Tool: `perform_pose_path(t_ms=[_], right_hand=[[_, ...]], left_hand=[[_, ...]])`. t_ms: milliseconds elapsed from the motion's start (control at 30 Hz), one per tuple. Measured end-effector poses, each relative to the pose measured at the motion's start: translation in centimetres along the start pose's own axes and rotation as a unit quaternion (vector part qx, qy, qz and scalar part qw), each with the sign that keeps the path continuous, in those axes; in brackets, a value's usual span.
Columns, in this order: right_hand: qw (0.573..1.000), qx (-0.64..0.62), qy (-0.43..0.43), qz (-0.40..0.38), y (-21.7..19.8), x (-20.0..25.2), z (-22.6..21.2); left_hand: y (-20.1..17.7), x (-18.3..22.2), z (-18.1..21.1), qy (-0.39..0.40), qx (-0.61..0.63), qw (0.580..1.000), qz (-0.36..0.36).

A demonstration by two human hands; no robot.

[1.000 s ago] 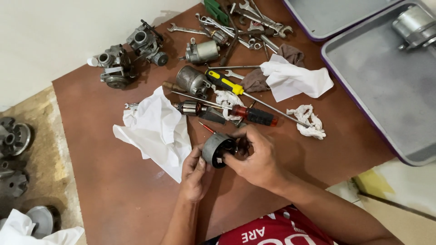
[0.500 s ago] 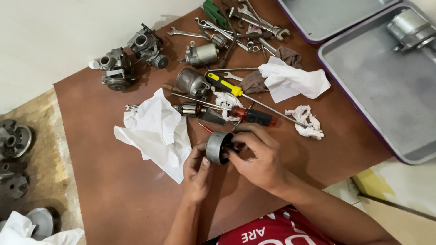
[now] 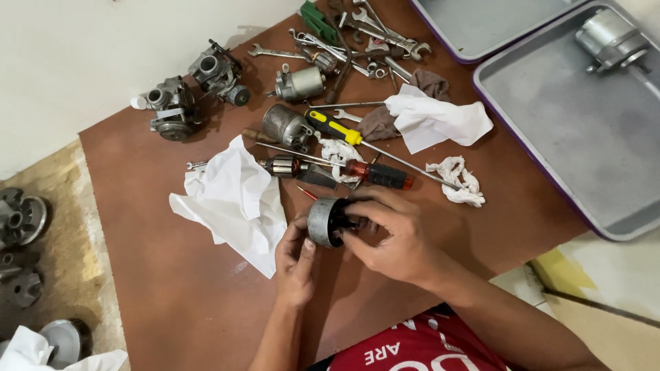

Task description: Disassembling and inspecting mechanical motor components on a workbench.

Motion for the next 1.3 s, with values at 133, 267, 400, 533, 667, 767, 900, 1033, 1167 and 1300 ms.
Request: perform_pose_path(t_ms=[133, 267, 400, 533, 667, 767, 900, 1033, 1167, 1300], right_hand=[[0.996, 0.072, 0.008, -0.06, -1.0, 0.2, -0.4], [0.995, 0.096, -0.009, -0.038, -1.1, 0.5, 0.1], [0.996, 0.085, 0.005, -0.025, -0.8, 0.7, 0.6], [0.996, 0.086, 0.019, -0.002, -0.8, 0.6, 0.7], [0.998, 0.062, 0.019, -0.001, -0.6, 0.5, 1.2], [0.998, 0.064, 0.02, 0.006, -0.7, 0.3, 1.5], [0.998, 0.061, 0.01, -0.003, -0.3, 0.4, 2.5], [0.996, 0.087, -0.008, -0.005, -0.6, -0.7, 2.1], [0.996, 0.088, -0.011, -0.006, -0.5, -2.0, 2.7], [0.993, 0.055, -0.051, 0.088, 0.3, -3.4, 4.4]], left_hand=[[-1.8, 1.6, -1.5, -0.098, -0.106, 0.989, -0.029], [-1.3, 1.5, -1.5, -0.062, -0.107, 0.991, -0.055], [-1.2, 1.4, -1.7, -0.079, -0.133, 0.986, -0.054], [-0.9, 1.4, -2.0, -0.077, -0.135, 0.987, -0.052], [-1.3, 1.7, -2.5, -0.088, -0.136, 0.986, -0.049], [-1.6, 1.8, -3.1, -0.099, -0.109, 0.988, -0.039], [-1.4, 1.7, -3.3, -0.111, -0.066, 0.991, -0.026], [-1.3, 0.3, -2.7, -0.107, -0.117, 0.986, -0.046], [-1.6, -1.2, -3.0, -0.127, -0.119, 0.984, -0.04], [-0.1, -3.4, -3.6, -0.03, -0.021, 0.999, 0.011]])
Point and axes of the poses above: each hand's wrist, its own x-axis away from the middle knuckle, its own y-axis out of the palm, z = x × y, the point moved 1 cm from there along -x, towards the middle knuckle, and after that the axes turned 11 degrees about y, right-handed, at the moved point
